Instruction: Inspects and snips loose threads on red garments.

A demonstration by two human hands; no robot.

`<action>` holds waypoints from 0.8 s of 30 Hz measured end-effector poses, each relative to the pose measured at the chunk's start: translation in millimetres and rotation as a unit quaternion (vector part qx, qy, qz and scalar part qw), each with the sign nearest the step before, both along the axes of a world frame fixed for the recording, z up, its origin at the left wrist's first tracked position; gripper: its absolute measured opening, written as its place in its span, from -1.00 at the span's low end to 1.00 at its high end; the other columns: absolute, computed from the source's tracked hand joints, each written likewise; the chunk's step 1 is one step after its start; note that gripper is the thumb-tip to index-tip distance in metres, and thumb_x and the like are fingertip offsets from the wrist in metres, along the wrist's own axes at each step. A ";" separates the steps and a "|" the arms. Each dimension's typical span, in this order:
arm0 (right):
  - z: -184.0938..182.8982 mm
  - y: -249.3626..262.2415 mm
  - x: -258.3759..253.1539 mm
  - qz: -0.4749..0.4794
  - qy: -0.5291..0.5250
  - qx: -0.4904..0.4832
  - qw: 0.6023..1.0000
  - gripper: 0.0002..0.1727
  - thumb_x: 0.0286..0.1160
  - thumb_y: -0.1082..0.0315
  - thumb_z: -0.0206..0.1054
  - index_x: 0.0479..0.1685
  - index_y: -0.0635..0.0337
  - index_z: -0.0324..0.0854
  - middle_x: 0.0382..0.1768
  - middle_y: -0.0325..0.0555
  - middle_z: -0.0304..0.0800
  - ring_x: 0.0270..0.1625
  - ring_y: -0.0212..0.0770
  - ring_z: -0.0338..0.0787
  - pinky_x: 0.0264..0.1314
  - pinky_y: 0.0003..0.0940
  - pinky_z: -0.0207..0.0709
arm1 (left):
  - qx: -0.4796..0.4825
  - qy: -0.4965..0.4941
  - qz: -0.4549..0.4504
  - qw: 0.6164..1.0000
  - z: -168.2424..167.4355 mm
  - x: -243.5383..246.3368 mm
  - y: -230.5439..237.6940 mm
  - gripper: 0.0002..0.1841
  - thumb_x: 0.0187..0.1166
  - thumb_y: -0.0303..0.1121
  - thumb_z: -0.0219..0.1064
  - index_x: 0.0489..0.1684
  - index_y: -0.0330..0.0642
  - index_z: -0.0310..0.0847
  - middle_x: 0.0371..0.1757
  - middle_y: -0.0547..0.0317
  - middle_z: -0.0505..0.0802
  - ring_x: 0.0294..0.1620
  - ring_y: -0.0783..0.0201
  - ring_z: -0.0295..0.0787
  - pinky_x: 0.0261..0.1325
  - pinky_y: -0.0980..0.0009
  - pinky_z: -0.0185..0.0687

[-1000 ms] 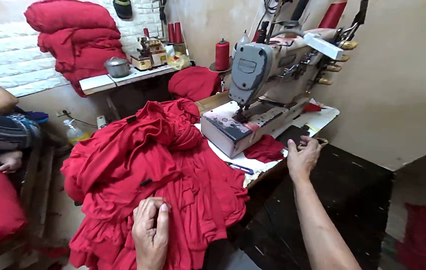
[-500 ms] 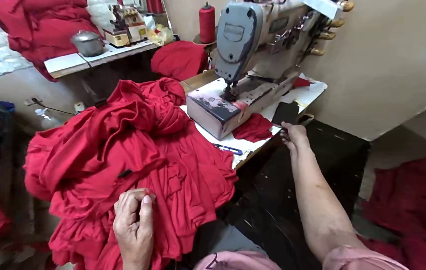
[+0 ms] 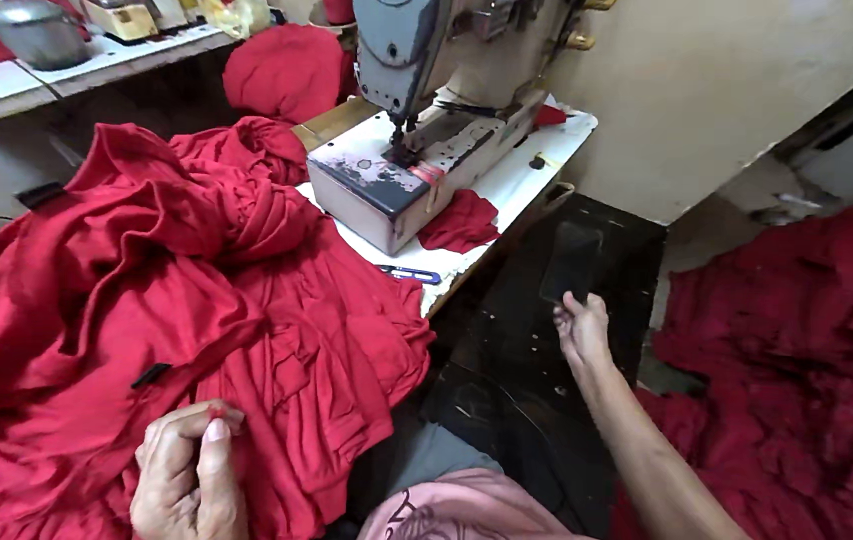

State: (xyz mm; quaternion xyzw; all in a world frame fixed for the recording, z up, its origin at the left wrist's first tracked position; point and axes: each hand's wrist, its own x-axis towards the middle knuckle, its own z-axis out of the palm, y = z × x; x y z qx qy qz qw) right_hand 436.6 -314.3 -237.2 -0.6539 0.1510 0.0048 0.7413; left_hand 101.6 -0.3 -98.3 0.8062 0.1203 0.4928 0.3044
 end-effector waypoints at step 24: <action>-88.6 -36.6 -65.7 0.150 0.067 -0.438 0.884 -0.47 0.49 0.36 0.49 0.38 0.47 0.53 0.32 0.48 0.56 0.40 0.39 0.55 0.49 0.23 0.37 | 0.008 0.006 0.005 1.000 -1.4 -1.8 -2.6 -0.73 0.71 -0.43 0.00 -0.36 -0.22 0.58 -0.21 0.38 0.77 0.03 0.62 0.61 0.20 0.60 0.44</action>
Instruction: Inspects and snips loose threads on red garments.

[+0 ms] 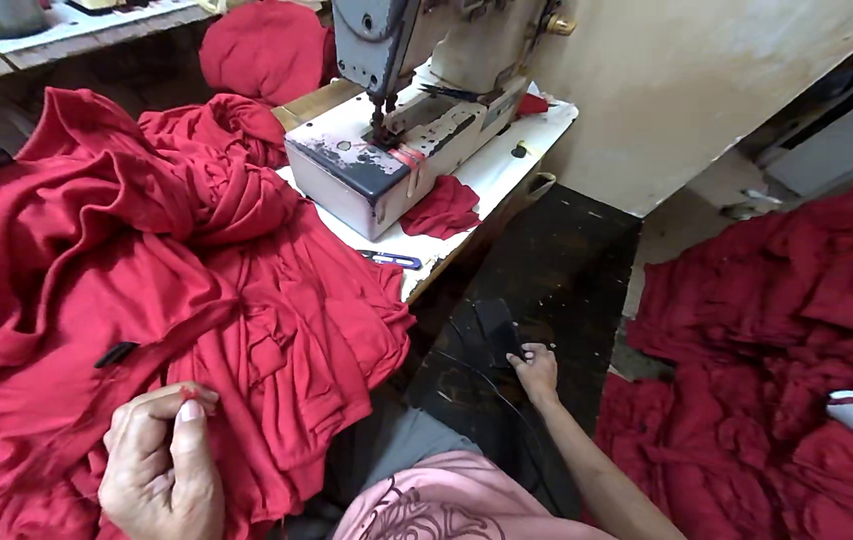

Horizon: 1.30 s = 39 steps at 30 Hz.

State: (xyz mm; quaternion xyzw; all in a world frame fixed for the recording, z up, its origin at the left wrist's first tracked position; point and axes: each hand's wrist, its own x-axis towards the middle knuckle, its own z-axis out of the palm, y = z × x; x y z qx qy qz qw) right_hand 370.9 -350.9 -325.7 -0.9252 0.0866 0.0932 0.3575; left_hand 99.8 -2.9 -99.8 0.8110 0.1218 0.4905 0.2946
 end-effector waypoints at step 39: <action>158.1 142.0 96.9 0.263 -0.333 0.000 0.906 -0.18 0.43 -0.33 0.33 0.64 -0.07 0.50 0.71 0.24 0.34 0.68 0.34 0.38 0.49 0.49 0.20 | 0.020 0.027 0.028 0.999 0.5 0.2 0.6 -0.71 0.77 -0.34 -0.01 -0.33 -0.16 0.58 -0.20 0.35 0.77 0.04 0.58 0.61 0.21 0.56 0.40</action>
